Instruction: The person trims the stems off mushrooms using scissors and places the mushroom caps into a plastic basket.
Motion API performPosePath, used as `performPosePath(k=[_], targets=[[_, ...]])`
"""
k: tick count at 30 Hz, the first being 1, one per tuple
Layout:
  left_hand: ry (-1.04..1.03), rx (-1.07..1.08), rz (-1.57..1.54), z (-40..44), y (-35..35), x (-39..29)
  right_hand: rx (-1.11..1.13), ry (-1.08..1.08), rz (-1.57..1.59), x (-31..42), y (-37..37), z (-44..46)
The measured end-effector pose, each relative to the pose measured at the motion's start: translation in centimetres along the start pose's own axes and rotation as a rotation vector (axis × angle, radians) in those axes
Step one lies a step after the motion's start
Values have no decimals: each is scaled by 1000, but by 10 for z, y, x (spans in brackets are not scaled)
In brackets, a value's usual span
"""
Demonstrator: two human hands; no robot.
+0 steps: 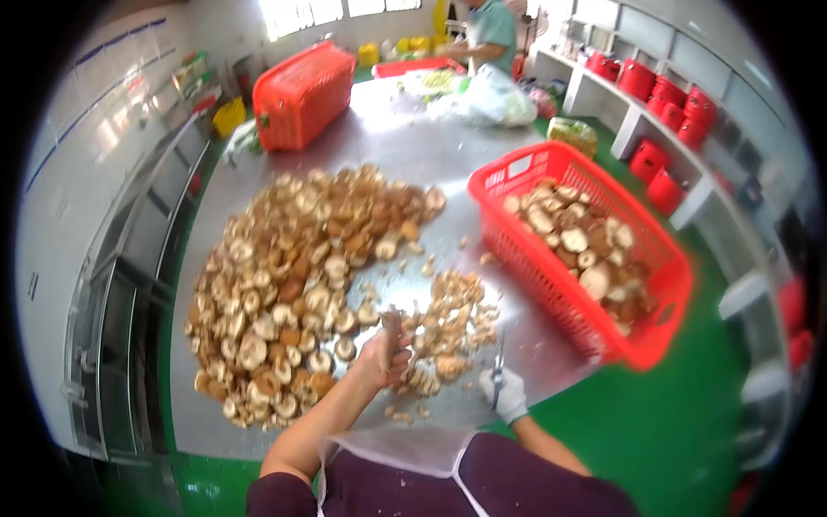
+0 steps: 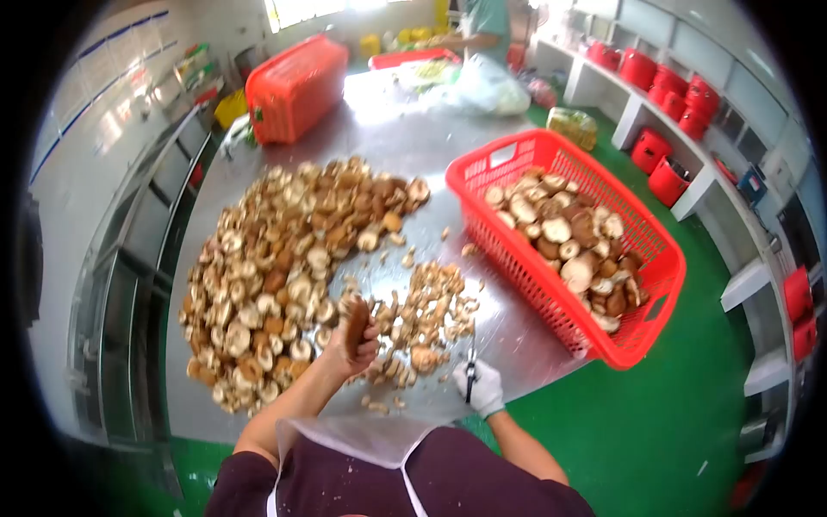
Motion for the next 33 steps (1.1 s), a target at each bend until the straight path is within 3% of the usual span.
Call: performPosePath(k=[2, 3, 5, 7, 8, 10, 15, 17, 19, 21, 23, 29, 31, 33], targets=[[-152, -330, 159, 17, -21, -16, 21, -66, -6, -12, -1, -2], [-209, -279, 67, 33, -42, -21, 32, -75, -23, -9, 0, -3], [-319, -268, 247, 59, -104, -36, 29, -4, -85, -8, -1, -3], [-424, -19, 553, 99, -165, -48, 33, 3, -89, 6, 2, -4], [-504, 33, 671, 100, -201, -48, 6, 98, -130, 15, 4, -3], [-625, 115, 990, 100, -231, -51, 18, 28, -105, 15, 5, -4], [-835, -323, 2042, 51, -104, -87, 31, -50, -55, 1, 5, -5], [-863, -502, 2229, 9, -30, -110, 37, -52, -78, 4, 5, -6], [-880, -838, 2448, -36, 37, -138, 68, -49, -106, 3, 2, -6], [-511, -1145, 2605, -81, 68, -155, 60, -44, -88, 1, 0, -6], [-566, -1109, 2669, -102, 109, -163, 81, -96, -62, -9, -5, -5], [-791, -1231, 2524, -80, 121, -177, 74, -221, 160, -19, -11, -9], [-538, -1257, 2418, -65, 135, -181, 68, -291, 281, -16, -16, -10], [-535, -1199, 2333, -60, 122, -181, 55, -341, 238, -11, -16, -10]])
Point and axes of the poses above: each hand's wrist, its own z-axis towards the middle knuckle, its own y-axis out of the back of the hand, x = y × z, the point moved 10 cm from there along z, towards the middle knuckle, and after that the axes turned 4 degrees about -x, right-handed, at the moved point
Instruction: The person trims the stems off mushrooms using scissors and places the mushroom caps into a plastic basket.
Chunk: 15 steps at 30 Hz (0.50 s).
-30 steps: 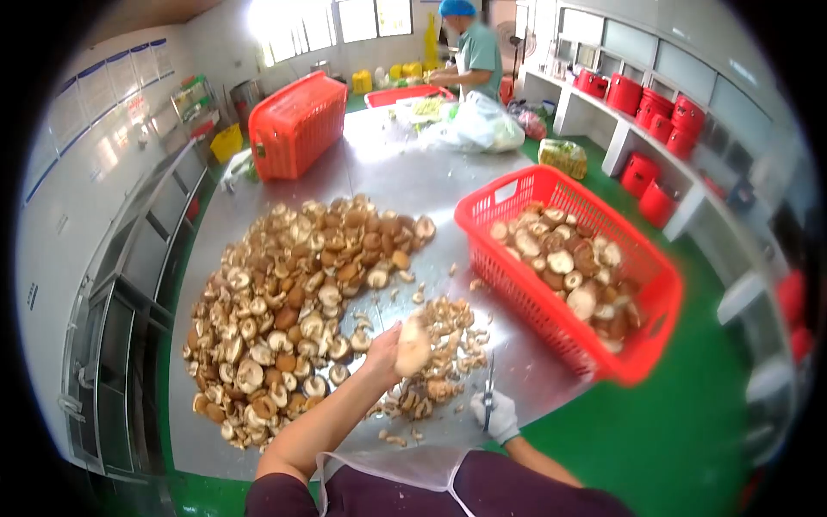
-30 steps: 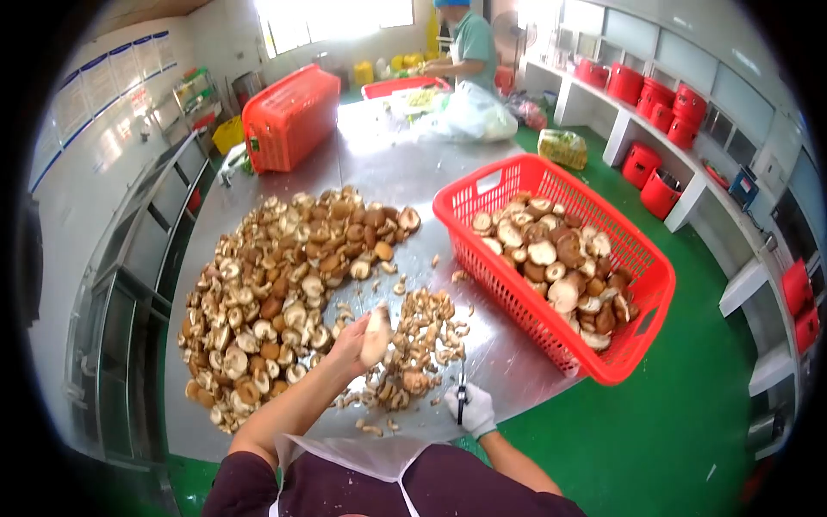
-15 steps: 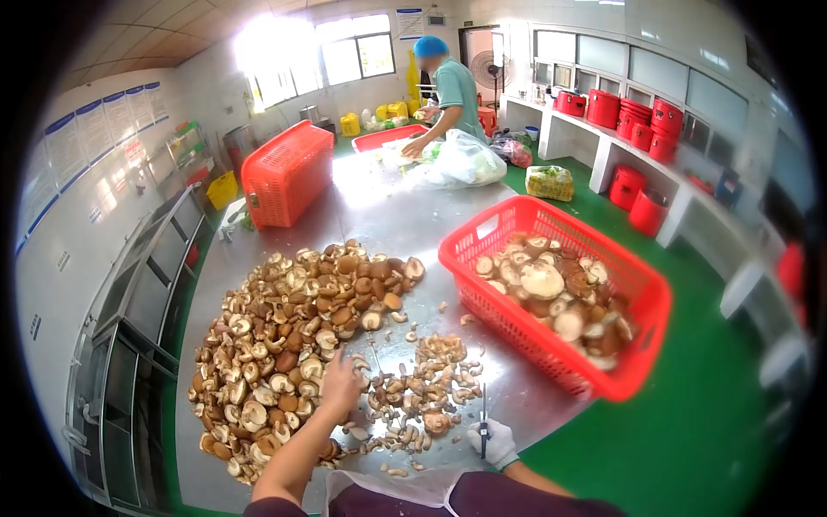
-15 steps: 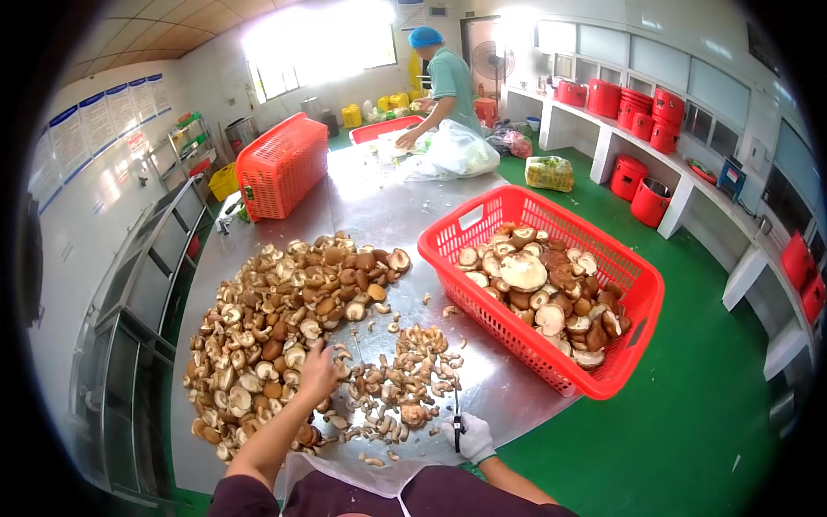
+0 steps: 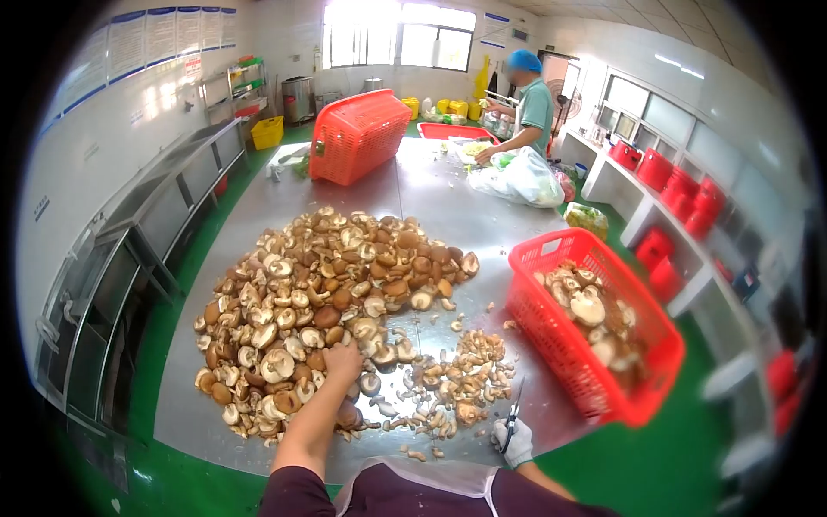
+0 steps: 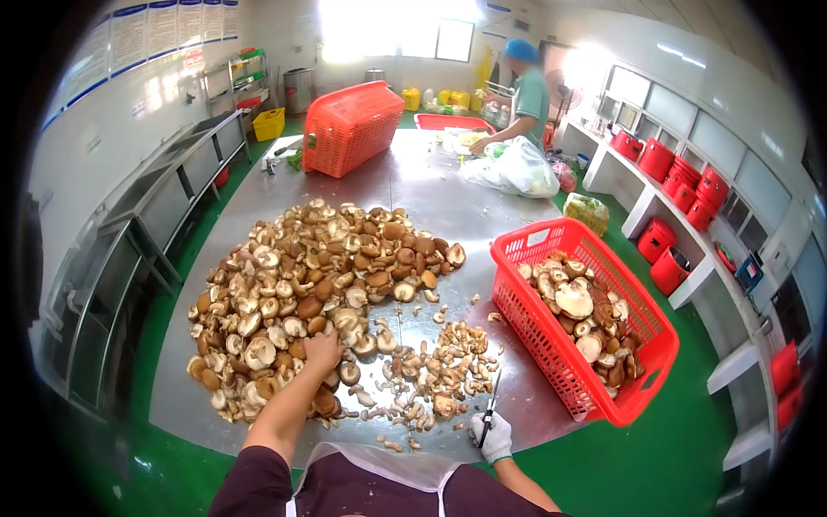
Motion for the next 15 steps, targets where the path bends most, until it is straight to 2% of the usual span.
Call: performPosePath(k=[3, 6, 7, 13, 15], targets=[[84, 100, -96, 7, 0, 3, -14, -26, -23, 7, -4, -4], [114, 235, -275, 12, -31, 17, -17, -40, -30, 11, -6, -7], [101, 222, -297, 11, -32, 16, -18, -48, -24, 11, -6, -7], [-46, 444, -104, -1, -17, -9, -43, -48, -65, 14, -6, -9], [-76, 384, -72, -4, -16, -16, -38, -42, -70, 12, -5, -7]])
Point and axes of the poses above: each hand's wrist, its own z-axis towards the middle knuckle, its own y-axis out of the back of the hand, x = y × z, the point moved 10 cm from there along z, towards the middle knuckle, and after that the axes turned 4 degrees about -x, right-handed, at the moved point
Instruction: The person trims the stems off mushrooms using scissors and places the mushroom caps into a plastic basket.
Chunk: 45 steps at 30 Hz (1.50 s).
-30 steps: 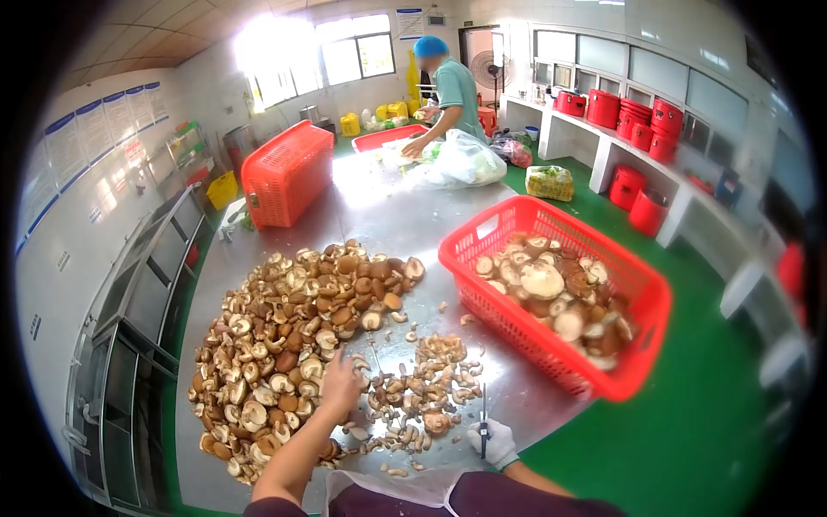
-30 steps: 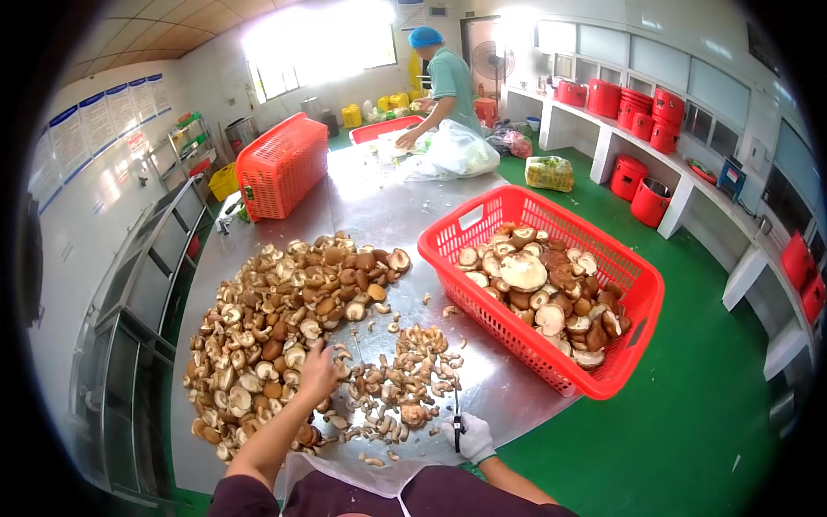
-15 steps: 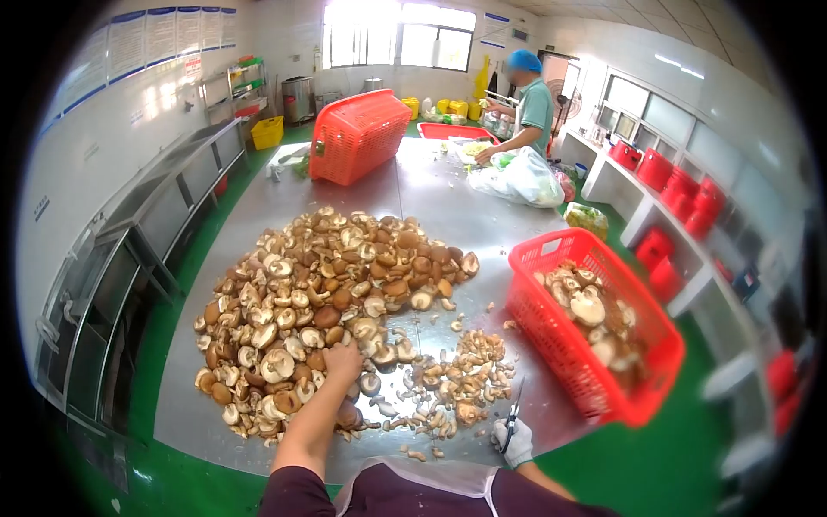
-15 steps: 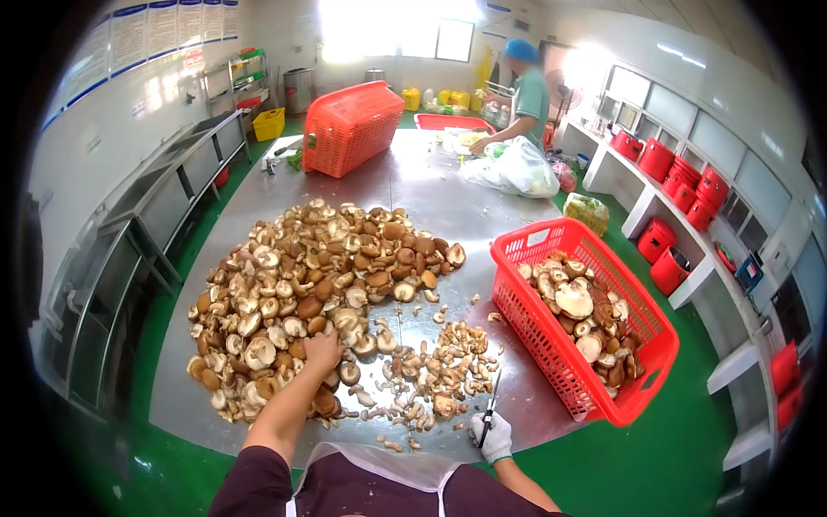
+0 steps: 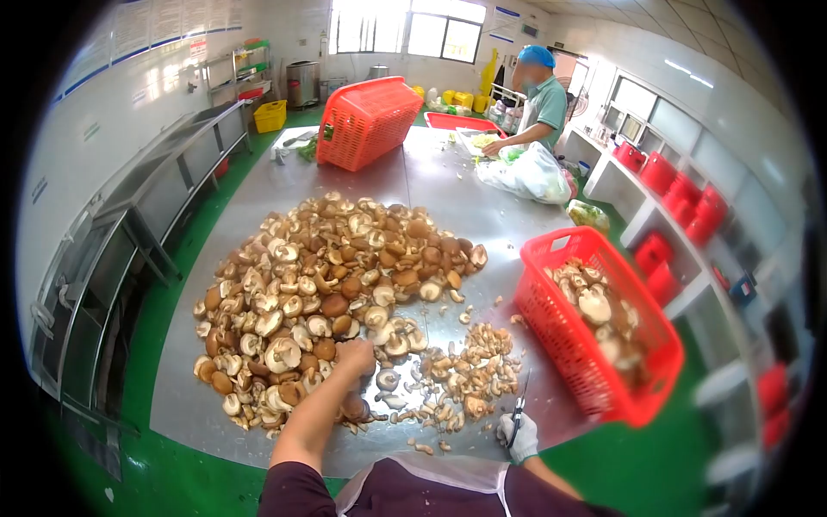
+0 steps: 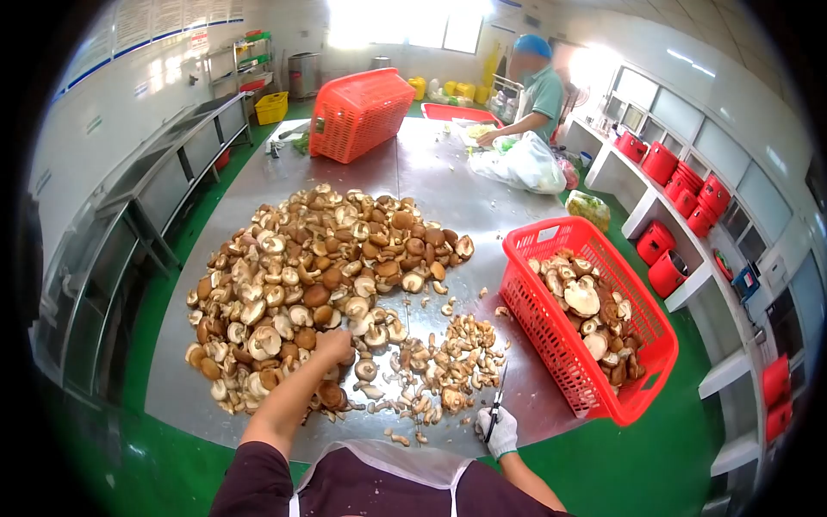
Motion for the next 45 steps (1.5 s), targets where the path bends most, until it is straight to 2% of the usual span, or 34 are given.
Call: performPosePath(k=[3, 6, 9, 10, 13, 15, 17, 18, 21, 22, 23, 24, 25, 27, 31, 37, 45], targets=[[-88, -119, 53, -9, -12, -10, 25, -2, -4, 3, -1, -3], [-167, -212, 77, -31, -6, -23, 12, 197, -181, -14, 3, 9], [-216, -260, 39, -44, -5, -23, -62, 508, -449, 18, -2, -10], [-198, -249, 0, -41, -7, -19, -76, 419, -451, 17, 1, -12], [-147, -290, -163, -50, 14, -14, -80, 426, -637, 37, -5, -18], [-285, -538, -295, -72, 49, -30, -6, 463, -681, 52, -16, -24], [-191, -375, -820, -67, 35, -29, 64, 555, -692, 77, -28, -36], [-132, -268, -1071, -65, 25, -34, 56, 685, -637, 85, -34, -41], [124, 225, -1585, -92, 5, -77, 250, 519, -815, 106, -62, -49], [16, 309, -1723, -97, 10, -98, 239, 564, -775, 113, -66, -50], [102, 281, -1740, -101, 7, -101, 240, 610, -737, 117, -70, -53], [42, 273, -1746, -100, 14, -111, 237, 609, -698, 129, -69, -59], [-4, 256, -1756, -100, 20, -116, 173, 703, -695, 140, -68, -63], [-37, 218, -1861, -106, 40, -130, 198, 635, -748, 147, -67, -64], [-116, 313, -1936, -112, 45, -139, 240, 558, -863, 143, -65, -58], [-115, 361, -1870, -120, 37, -143, 277, 507, -1043, 144, -74, -52], [-113, 403, -1777, -127, 32, -145, 345, 576, -1160, 141, -93, -49]])
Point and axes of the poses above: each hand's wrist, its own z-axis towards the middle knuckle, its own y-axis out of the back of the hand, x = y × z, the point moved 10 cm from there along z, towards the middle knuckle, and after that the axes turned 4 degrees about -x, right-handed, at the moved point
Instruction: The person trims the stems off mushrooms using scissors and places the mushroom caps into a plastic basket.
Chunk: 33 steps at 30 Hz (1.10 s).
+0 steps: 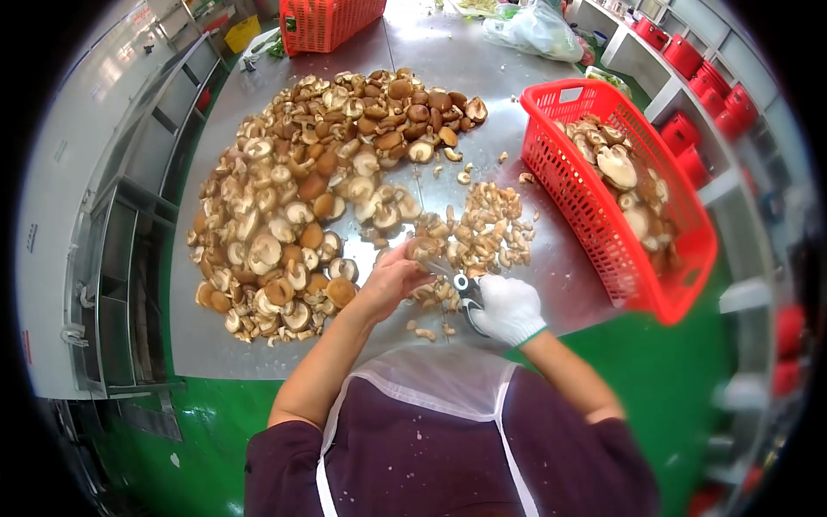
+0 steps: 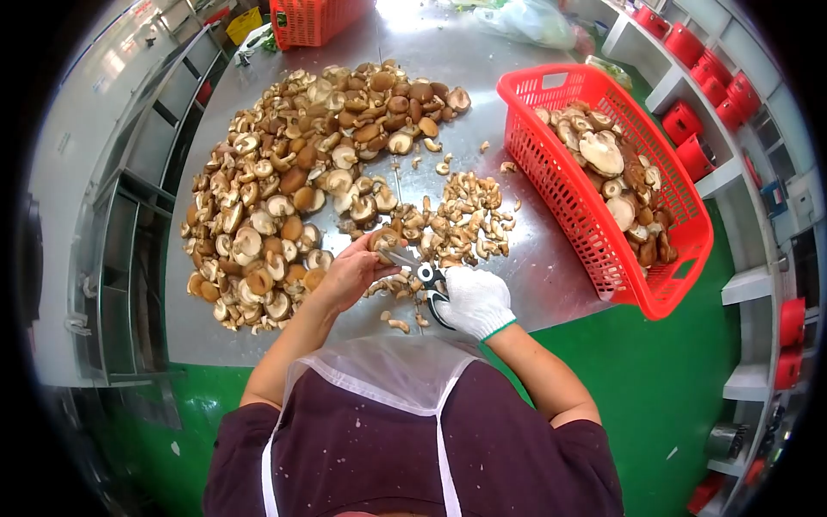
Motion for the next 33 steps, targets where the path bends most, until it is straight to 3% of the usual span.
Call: performPosePath(k=[6, 13, 19, 22, 24, 28, 29, 31, 33], targets=[[116, -77, -36, 5, 13, 22, 8, 71, -79, 0, -13, 4], [133, -216, -146, 5, 54, 51, 65, 49, 86, -20, -51, -3], [323, -428, -134, 12, 115, 86, -235, -134, 404, -97, -67, -32], [330, -298, -100, 36, 80, 64, -438, -193, 605, -124, -70, -41], [221, -275, -135, 68, 25, 28, -489, -284, 759, -123, -57, -51], [-105, 211, 32, 105, -154, -103, -595, -134, 698, -121, -62, -52], [-190, 107, 121, 109, -163, -119, -542, -163, 588, -129, -80, -46], [-241, 96, 288, 117, -165, -117, -578, -167, 595, -127, -68, -49], [-199, 152, 539, 125, -138, -72, -568, -166, 633, -122, -70, -49]])
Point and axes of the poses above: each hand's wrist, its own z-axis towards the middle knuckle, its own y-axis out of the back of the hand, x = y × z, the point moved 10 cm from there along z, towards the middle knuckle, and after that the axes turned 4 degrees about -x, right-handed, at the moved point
